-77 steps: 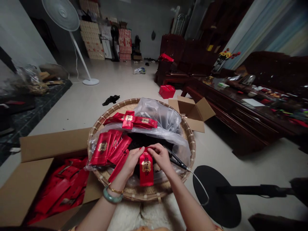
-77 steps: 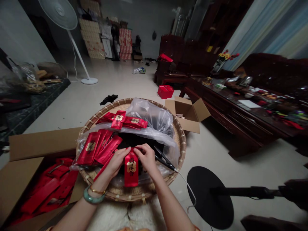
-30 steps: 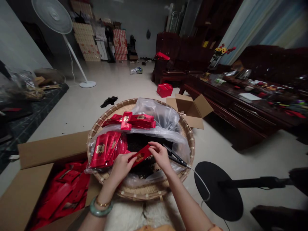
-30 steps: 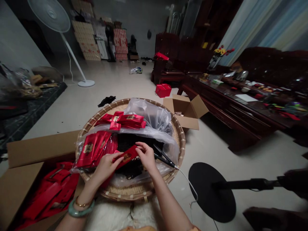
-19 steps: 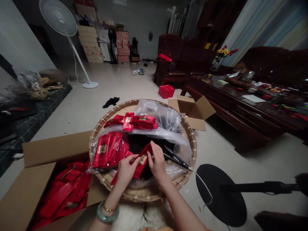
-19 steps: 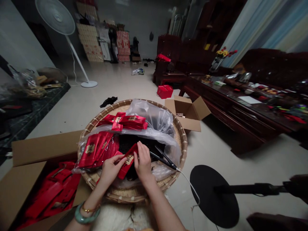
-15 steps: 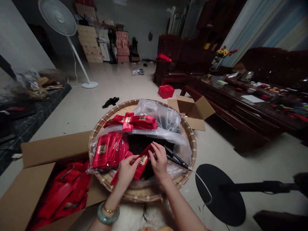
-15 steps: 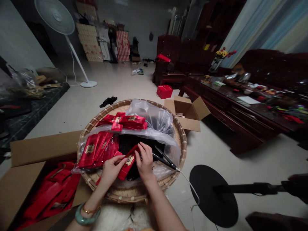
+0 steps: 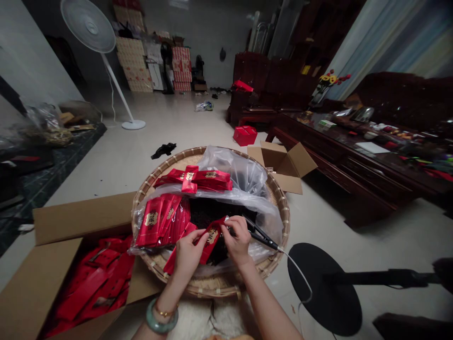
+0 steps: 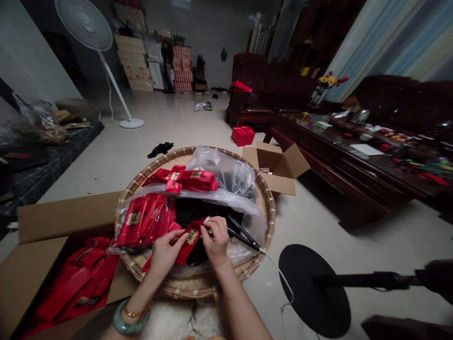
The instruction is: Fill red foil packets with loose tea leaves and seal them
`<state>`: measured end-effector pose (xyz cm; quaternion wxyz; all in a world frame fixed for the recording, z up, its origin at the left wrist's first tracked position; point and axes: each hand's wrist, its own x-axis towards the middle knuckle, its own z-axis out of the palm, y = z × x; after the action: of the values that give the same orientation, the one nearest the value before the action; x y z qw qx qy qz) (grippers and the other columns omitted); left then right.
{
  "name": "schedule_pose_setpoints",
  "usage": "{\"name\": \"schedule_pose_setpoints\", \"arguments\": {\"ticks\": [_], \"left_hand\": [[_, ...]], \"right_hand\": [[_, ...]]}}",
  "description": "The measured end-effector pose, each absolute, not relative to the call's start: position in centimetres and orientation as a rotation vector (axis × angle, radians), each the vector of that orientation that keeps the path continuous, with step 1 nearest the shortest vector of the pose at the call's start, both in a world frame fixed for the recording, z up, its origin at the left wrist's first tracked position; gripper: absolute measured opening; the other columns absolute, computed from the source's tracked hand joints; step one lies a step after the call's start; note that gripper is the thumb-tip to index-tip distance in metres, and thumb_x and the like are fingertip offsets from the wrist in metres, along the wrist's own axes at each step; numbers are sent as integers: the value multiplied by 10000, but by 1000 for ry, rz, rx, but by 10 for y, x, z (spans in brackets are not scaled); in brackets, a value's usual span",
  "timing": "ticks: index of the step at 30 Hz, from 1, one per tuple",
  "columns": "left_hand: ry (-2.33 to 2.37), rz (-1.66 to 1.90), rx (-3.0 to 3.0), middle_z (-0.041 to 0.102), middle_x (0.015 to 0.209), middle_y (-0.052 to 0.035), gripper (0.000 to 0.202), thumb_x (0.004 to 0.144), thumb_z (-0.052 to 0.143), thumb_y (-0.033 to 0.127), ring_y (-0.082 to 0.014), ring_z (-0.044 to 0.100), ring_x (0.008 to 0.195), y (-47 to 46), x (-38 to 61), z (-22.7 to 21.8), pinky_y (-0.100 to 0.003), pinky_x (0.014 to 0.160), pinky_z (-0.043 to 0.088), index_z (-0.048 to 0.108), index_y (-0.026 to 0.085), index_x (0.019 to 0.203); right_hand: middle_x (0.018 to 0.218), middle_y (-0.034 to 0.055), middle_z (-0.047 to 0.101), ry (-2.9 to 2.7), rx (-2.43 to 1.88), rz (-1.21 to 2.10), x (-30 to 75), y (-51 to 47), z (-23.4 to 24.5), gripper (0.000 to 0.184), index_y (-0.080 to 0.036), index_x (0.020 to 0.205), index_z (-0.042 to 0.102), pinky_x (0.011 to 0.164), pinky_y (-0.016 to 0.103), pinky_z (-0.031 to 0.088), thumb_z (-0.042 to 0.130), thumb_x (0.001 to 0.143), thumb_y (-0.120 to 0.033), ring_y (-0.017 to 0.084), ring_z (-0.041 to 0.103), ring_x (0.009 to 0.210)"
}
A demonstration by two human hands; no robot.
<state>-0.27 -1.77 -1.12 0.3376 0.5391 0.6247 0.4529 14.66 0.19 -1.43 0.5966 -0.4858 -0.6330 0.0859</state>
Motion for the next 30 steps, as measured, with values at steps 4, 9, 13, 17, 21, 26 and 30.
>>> {"name": "schedule_pose_setpoints", "arguments": {"ticks": [4, 9, 13, 17, 21, 26, 30], "left_hand": [[1664, 1136, 1507, 753, 804, -54, 224, 728, 611, 348, -218, 698, 709, -19, -9, -7, -329, 728, 546, 746, 208, 838], [1564, 1147, 1534, 753, 803, -40, 208, 720, 619, 330, -206, 694, 716, -15, -18, -3, -305, 717, 545, 753, 220, 835], [1424, 1138, 1411, 752, 803, -45, 226, 680, 661, 345, -201, 691, 733, -9, -28, -3, -300, 725, 555, 758, 199, 823], [1250, 1041, 1153, 749, 851, -72, 348, 661, 675, 408, -220, 690, 743, -7, -33, -5, -333, 670, 580, 752, 164, 897], [1206, 940, 1174, 746, 839, -68, 358, 638, 699, 423, -197, 669, 690, -5, -33, 1, -302, 600, 570, 756, 167, 882], [1189, 870, 1267, 743, 795, -59, 314, 680, 660, 413, -184, 653, 658, -1, -33, 10, -273, 577, 537, 762, 178, 863], [1238, 872, 1330, 739, 767, -31, 297, 736, 609, 424, -197, 663, 747, 0, -34, 11, -278, 688, 521, 768, 185, 812]], "right_hand": [[779, 54, 661, -1692, -1045, 229, 157, 1, -1, 82, -227, 803, 643, 740, 374, 469, 573, 830, -193, 200, 597, 793], [781, 50, 665, -1824, -1108, 332, 169, 0, 7, 96, -210, 801, 623, 731, 360, 425, 541, 849, -225, 188, 585, 752], [724, 45, 655, -1676, -1174, 536, 175, -1, 3, 105, -222, 808, 658, 671, 324, 446, 573, 834, -278, 194, 555, 740], [699, 35, 685, -1667, -1101, 816, 180, -1, 7, 120, -238, 850, 723, 772, 357, 468, 651, 786, -310, 209, 587, 780], [894, 35, 721, -1789, -1006, 1124, 182, -1, 18, 209, -250, 926, 740, 801, 351, 478, 687, 757, -360, 210, 622, 838], [880, 18, 717, -1731, -1006, 1309, 179, -3, 15, 243, -228, 899, 748, 763, 320, 475, 616, 802, -408, 201, 625, 807], [680, -18, 643, -1680, -1011, 1509, 181, -5, 6, 357, -176, 845, 734, 575, 232, 407, 572, 808, -492, 125, 523, 590]]}}
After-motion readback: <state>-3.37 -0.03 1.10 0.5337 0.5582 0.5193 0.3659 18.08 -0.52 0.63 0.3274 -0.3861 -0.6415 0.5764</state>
